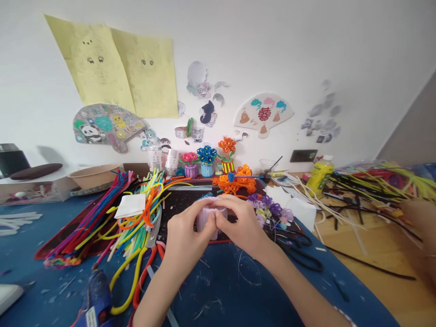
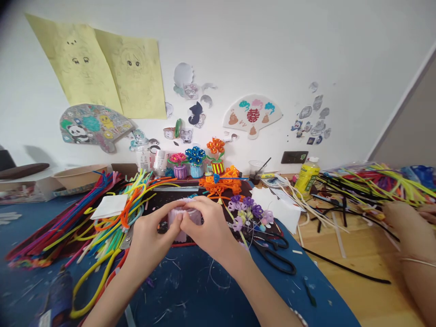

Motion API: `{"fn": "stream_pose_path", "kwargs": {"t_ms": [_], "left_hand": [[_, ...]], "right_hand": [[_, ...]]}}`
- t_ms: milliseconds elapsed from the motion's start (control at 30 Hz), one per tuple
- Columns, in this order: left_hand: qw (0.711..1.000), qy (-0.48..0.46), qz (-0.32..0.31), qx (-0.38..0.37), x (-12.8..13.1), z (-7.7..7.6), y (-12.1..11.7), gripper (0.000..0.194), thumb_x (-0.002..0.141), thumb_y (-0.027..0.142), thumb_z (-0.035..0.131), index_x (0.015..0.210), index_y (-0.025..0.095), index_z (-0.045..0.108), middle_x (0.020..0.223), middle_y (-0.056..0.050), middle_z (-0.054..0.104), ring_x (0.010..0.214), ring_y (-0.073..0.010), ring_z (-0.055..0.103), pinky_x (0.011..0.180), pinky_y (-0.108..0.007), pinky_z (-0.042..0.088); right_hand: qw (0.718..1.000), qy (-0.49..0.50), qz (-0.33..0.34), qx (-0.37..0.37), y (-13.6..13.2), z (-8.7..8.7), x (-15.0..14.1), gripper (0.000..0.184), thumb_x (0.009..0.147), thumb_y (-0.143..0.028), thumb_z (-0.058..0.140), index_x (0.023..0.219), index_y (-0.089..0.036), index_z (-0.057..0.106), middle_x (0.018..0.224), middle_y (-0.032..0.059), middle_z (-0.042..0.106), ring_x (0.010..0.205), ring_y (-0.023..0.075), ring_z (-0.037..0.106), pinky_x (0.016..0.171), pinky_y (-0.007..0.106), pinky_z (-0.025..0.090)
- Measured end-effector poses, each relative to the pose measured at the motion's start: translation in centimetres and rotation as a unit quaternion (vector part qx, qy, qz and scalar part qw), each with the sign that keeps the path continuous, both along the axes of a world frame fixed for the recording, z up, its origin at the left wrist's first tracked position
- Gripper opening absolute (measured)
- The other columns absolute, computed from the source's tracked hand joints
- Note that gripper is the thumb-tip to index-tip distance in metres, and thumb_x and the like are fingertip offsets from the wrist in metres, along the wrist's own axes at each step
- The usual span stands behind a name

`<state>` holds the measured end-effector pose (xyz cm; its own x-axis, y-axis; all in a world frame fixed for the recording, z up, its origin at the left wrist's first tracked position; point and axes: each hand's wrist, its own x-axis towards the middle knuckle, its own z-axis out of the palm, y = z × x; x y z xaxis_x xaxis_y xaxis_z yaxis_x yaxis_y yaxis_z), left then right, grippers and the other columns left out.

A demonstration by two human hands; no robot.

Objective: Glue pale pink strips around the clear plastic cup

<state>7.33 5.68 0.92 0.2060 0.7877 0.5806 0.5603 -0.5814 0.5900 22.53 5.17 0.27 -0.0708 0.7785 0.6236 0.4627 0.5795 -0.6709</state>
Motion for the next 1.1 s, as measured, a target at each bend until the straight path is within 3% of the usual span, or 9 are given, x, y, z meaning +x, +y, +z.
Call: {"fn": "stream_pose_path", "kwargs": {"t_ms": [567,700,867,1100], "left_hand": [[1.000,0.009,0.001,-0.016,-0.1,-0.3,0.2,0.032,0.085,0.034,0.050,0.107,0.023,0.070,0.092,-0.003,0.077,0.078,-0.0197,0.070,0.071,-0.029,0.049],[0.998,0.003,-0.013,-0.068,-0.4,-0.3,0.6,0.036,0.087,0.040,0.049,0.113,0.022,0.066,0.094,-0.005,0.075,0.076,-0.0207,0.069,0.068,-0.030,0.049],[0.979,-0.058,-0.087,-0.176,-0.6,-0.6,1.4,0.051,0.090,0.055,0.042,0.125,0.020,0.056,0.087,-0.005,0.072,0.088,-0.0241,0.066,0.071,-0.031,0.049],[0.963,-0.136,-0.088,-0.214,-0.2,-0.7,1.4,0.051,0.090,0.054,0.041,0.125,0.018,0.052,0.109,-0.007,0.066,0.095,-0.0217,0.058,0.081,-0.032,0.046]], "right_hand": [[1.000,-0.025,-0.003,0.006,0.1,0.0,0.1,0.021,0.081,-0.018,0.059,0.096,-0.019,0.074,0.099,0.0072,0.073,0.090,0.0209,0.067,0.078,0.032,0.053],[1.000,-0.003,0.008,-0.021,0.1,0.1,0.4,0.021,0.082,-0.019,0.060,0.097,-0.020,0.073,0.102,0.0074,0.072,0.093,0.0211,0.066,0.079,0.031,0.053],[0.993,0.043,0.018,-0.106,0.6,0.3,0.9,0.021,0.088,-0.032,0.056,0.094,-0.018,0.071,0.097,0.0068,0.073,0.089,0.0206,0.067,0.068,0.027,0.053],[0.985,0.081,0.068,-0.135,0.9,0.3,1.0,0.027,0.092,-0.036,0.050,0.097,-0.016,0.068,0.099,0.0061,0.072,0.092,0.0195,0.066,0.078,0.028,0.050]]}}
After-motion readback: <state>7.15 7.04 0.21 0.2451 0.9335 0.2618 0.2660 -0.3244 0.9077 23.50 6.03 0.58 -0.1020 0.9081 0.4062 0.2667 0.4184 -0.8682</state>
